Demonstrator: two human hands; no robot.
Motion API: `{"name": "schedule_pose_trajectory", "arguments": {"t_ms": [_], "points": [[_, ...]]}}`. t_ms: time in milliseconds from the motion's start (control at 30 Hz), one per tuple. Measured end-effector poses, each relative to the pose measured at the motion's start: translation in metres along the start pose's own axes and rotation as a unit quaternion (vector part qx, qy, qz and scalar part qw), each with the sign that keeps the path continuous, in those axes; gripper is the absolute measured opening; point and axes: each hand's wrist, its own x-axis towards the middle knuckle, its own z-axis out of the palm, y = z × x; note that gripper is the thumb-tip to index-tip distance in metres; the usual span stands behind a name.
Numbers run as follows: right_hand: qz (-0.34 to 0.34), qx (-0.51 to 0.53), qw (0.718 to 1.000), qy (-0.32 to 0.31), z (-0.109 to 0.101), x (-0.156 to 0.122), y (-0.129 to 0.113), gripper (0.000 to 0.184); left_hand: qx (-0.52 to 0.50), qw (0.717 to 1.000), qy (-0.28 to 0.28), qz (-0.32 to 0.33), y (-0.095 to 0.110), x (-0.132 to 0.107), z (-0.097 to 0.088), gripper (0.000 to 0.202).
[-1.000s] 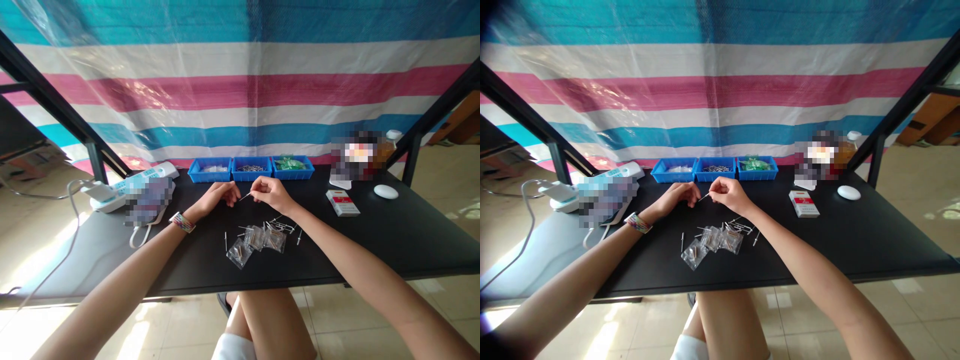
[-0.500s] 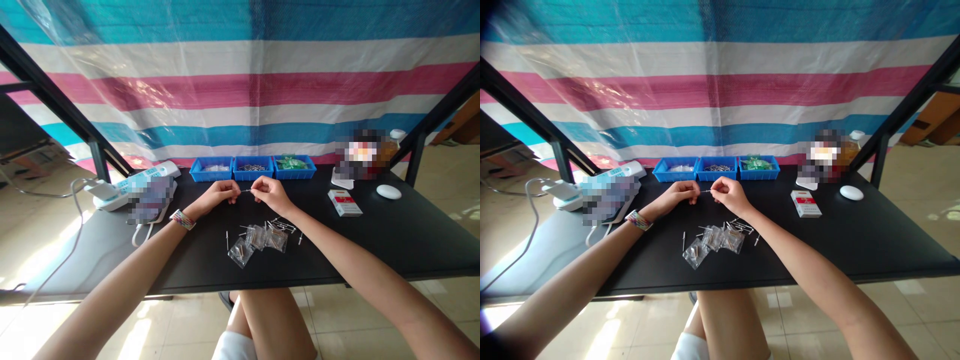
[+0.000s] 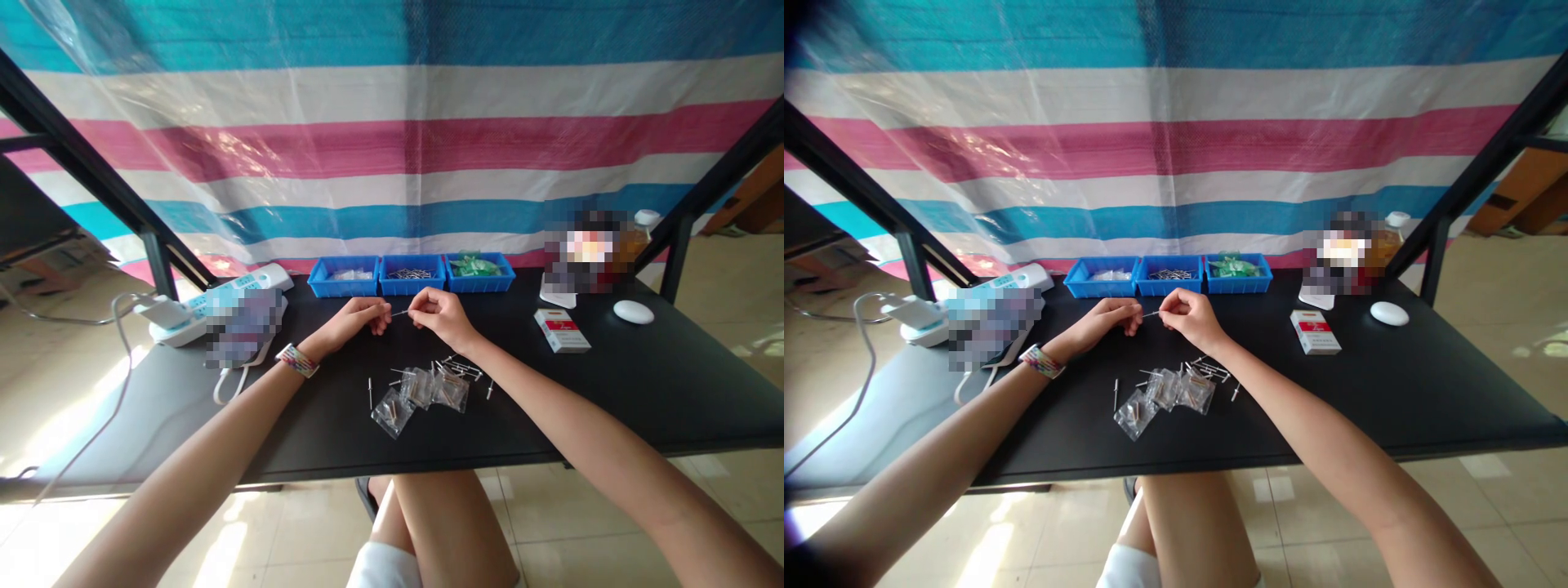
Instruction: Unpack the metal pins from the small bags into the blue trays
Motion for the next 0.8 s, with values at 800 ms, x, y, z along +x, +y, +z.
{"name": "schedule_pose_trajectory", "arguments": {"t_ms": [800], "points": [[0.027,0.084,0.994,0.066,-0.007,0.015,-0.018,0.025,-0.021,1.000,-0.004,-0.010,0.010,-0.004,0.004,0.030]]}}
